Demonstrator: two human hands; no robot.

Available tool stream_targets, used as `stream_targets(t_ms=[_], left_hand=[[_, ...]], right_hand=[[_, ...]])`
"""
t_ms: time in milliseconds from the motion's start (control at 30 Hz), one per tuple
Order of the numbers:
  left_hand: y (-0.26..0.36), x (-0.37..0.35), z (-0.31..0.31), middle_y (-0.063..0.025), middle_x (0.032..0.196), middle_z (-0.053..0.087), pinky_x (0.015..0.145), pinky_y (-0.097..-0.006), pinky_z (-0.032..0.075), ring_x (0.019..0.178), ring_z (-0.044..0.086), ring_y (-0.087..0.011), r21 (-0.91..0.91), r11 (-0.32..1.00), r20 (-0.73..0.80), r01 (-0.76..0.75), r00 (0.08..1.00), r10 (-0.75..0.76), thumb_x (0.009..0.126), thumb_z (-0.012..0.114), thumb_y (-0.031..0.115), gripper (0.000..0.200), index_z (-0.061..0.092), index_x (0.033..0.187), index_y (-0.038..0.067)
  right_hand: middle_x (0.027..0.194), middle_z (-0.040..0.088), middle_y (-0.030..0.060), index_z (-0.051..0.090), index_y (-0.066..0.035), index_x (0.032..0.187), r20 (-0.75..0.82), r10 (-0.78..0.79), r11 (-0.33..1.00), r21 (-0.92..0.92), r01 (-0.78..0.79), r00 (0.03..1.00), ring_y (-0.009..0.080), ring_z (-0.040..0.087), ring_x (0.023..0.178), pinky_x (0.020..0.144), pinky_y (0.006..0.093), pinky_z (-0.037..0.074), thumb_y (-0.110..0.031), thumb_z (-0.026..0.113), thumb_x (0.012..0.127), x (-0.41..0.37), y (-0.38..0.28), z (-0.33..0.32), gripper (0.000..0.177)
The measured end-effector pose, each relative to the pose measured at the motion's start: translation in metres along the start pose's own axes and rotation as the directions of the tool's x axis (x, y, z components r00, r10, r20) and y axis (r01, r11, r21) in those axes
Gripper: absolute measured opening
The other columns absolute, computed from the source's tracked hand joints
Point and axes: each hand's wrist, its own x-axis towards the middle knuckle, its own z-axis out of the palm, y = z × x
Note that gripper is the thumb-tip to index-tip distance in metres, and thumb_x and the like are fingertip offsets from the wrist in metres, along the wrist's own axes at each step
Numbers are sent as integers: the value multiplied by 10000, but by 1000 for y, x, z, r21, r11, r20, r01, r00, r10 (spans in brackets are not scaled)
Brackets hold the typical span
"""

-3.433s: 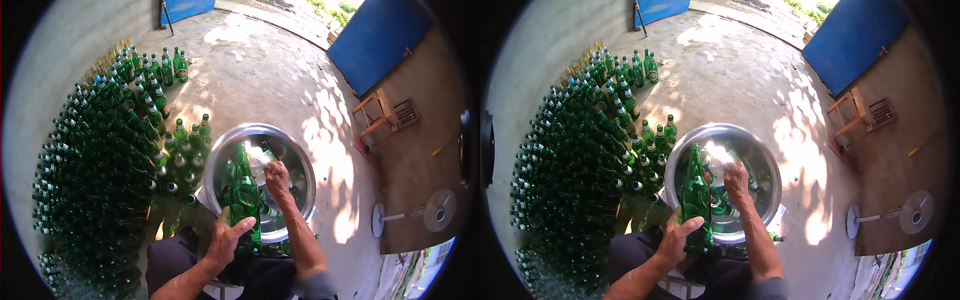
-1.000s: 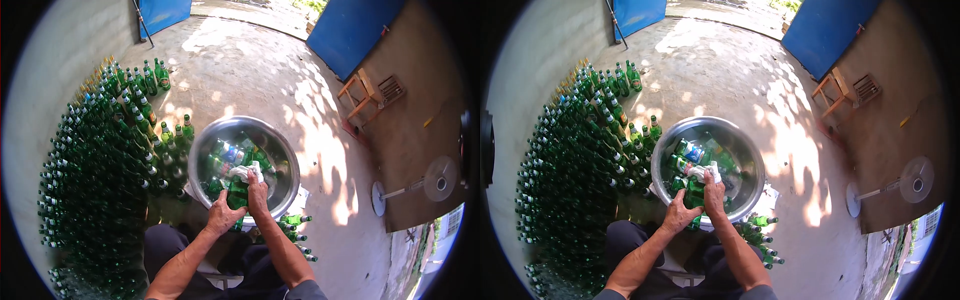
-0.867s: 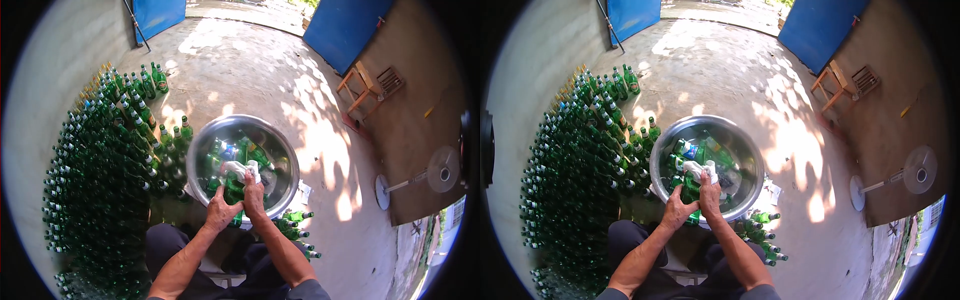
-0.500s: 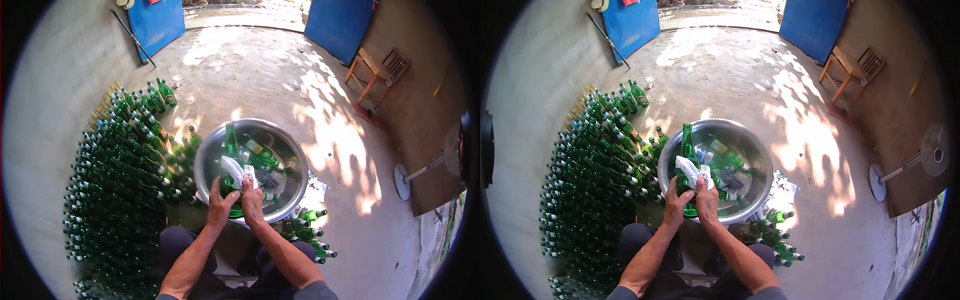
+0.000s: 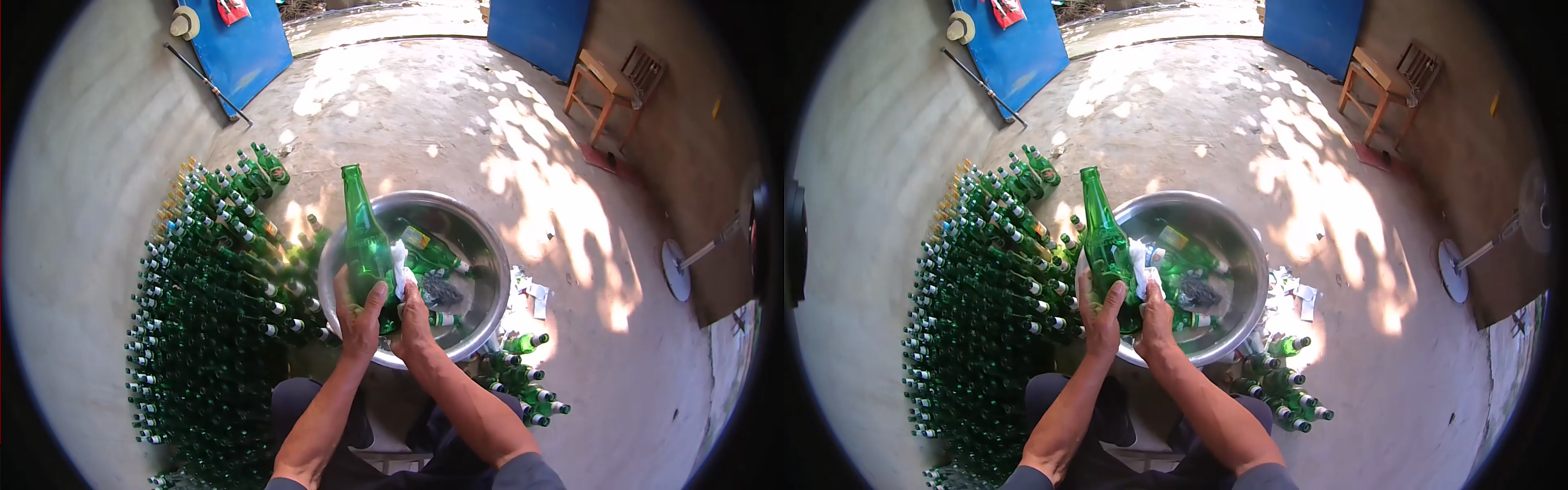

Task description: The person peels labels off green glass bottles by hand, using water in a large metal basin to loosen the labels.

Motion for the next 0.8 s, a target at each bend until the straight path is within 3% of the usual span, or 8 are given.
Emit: stream_targets(t_ms=[133, 267, 400, 533, 600, 667, 767, 800], left_hand=[[-3, -1, 1, -120, 1256, 576, 968, -353, 479, 1112, 576, -211, 164, 984, 77, -73, 995, 61, 932, 738, 182, 577, 443, 1395, 2], [7, 9, 1, -114, 1233, 592, 957, -344, 486, 1102, 583, -199, 97, 993, 124, -62, 991, 50, 915, 757, 193, 589, 448, 1379, 2], [24, 32, -6, -31, 1130, 640, 904, -269, 498, 1010, 604, -101, 64, 998, 163, -5, 987, -5, 949, 696, 112, 371, 548, 1283, 46], [47, 60, -2, -23, 1017, 662, 791, -273, 538, 882, 639, -113, -6, 980, 143, 198, 970, -195, 915, 718, 118, 335, 583, 1216, 60], [56, 70, -6, -25, 996, 652, 783, -281, 545, 879, 644, -123, -15, 945, 252, 325, 916, -311, 892, 735, 159, 374, 582, 1218, 58], [59, 74, -5, -25, 985, 644, 778, -296, 554, 866, 648, -133, -1, 947, 267, 321, 913, -309, 881, 736, 203, 406, 581, 1226, 53], [53, 86, -12, -49, 1023, 674, 775, -319, 566, 868, 672, -152, 6, 875, 276, 484, 840, -467, 877, 731, 225, 425, 603, 1237, 38], [46, 97, -19, -49, 1023, 674, 775, -319, 566, 868, 672, -152, 6, 875, 274, 485, 840, -467, 877, 731, 225, 425, 603, 1237, 38]], right_hand=[[1240, 657, 109, 547, -84, 1373, -31, -8, 1000, 25, 9, 999, 254, 647, 1108, 992, 428, 536, -378, 346, 1109, 1, -8, 2, 443], [1154, 677, 165, 592, 48, 1302, -41, -80, 994, 67, 83, 996, 266, 703, 951, 843, 418, 593, -397, 484, 1058, 2, -8, 9, 519], [1159, 673, 158, 599, 74, 1291, -83, -108, 992, -80, 101, 991, 248, 705, 941, 829, 413, 593, -387, 493, 1046, 5, -1, 8, 533], [1113, 683, 151, 600, 53, 1280, -63, -32, 991, -135, 23, 997, 247, 711, 914, 810, 421, 600, -385, 461, 1057, -10, -2, 17, 511], [1085, 686, 138, 598, 27, 1265, 21, 68, 998, -8, -68, 997, 264, 719, 919, 808, 447, 610, -378, 449, 1063, -18, -3, 22, 477], [1081, 687, 123, 598, 12, 1244, 89, 90, 996, -8, -89, 992, 270, 729, 901, 775, 477, 621, -375, 448, 1065, -20, -7, 24, 452], [1070, 686, 127, 605, 6, 1217, 58, 100, 995, 5, -101, 993, 255, 732, 823, 724, 451, 631, -378, 474, 1050, -27, -13, 28, 439], [1034, 689, 123, 612, -2, 1195, -17, 71, 990, -123, -73, 997, 237, 727, 783, 692, 420, 625, -380, 495, 1037, -27, -15, 27, 426]])
